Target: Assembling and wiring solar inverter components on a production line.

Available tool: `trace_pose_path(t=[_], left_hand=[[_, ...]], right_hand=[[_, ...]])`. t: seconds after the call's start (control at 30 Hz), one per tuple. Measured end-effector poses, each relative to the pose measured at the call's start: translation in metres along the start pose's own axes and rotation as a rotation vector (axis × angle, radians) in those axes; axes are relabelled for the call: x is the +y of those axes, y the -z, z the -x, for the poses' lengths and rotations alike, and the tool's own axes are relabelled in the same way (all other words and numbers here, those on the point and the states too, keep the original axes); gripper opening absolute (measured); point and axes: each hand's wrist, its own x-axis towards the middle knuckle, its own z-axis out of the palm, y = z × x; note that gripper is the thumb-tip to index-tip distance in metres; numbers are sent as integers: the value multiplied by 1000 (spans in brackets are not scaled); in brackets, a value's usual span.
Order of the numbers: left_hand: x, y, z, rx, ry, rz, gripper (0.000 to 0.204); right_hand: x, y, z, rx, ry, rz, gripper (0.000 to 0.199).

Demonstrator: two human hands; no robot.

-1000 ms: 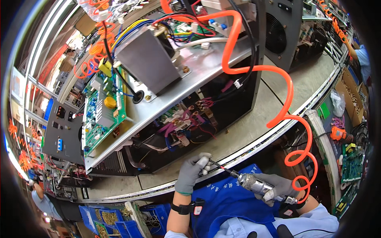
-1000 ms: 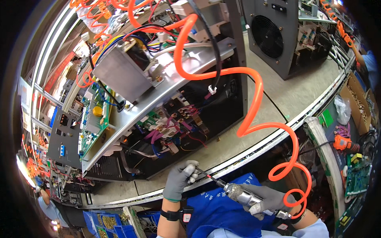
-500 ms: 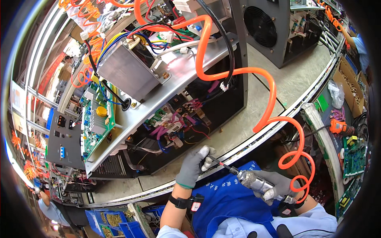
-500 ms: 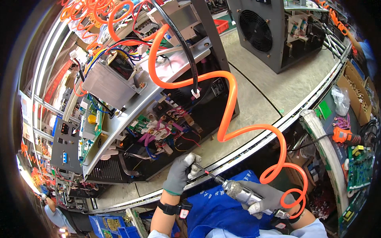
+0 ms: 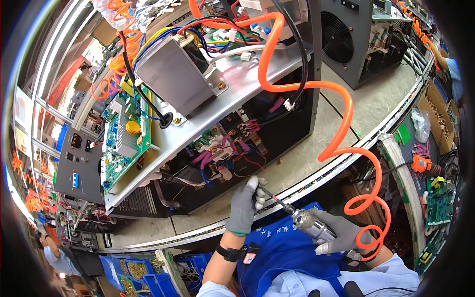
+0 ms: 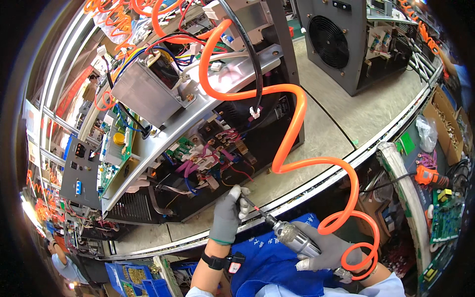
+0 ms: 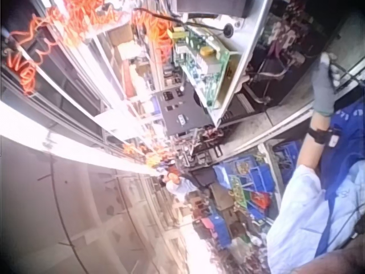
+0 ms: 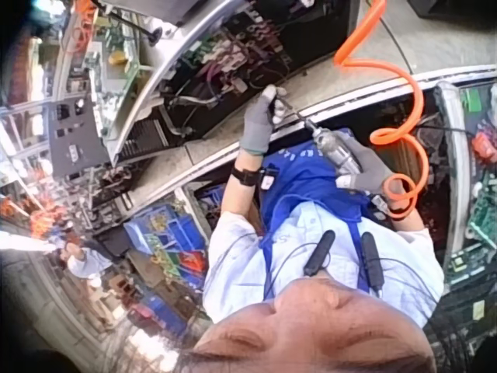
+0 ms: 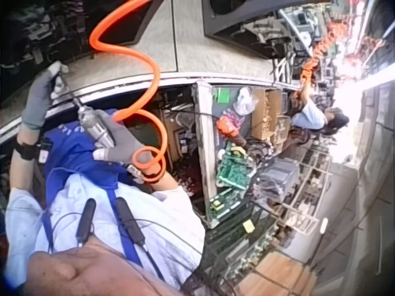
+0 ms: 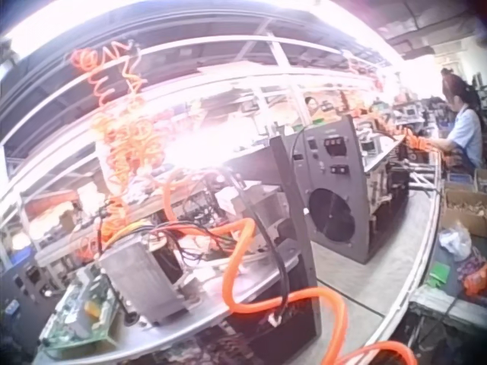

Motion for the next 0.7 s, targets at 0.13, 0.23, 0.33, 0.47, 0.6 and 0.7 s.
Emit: trace_pose_path(t=[0.13,0.23,0.33,0.47,0.6,0.7], left_hand=[[-6,-5,-1,41,-170,-183,33],[-21,-13,-15,259,-914,-899,25],[-35,-14,-33,437,-967,-1718,26],[-37,-11,-56,421,-865,-1877,20],[-29,-13,-53,370,-1074,-1691,14],[-17,-19,-40,317,-1209,-1341,12]], right_hand=[[0,-2,2,85,37,-84,97],[-5,1,9,107,83,-256,99],[-11,6,15,85,113,-301,101],[-14,4,16,91,146,-311,103],[-15,-1,12,60,163,-346,104],[-20,-4,10,36,170,-391,105]])
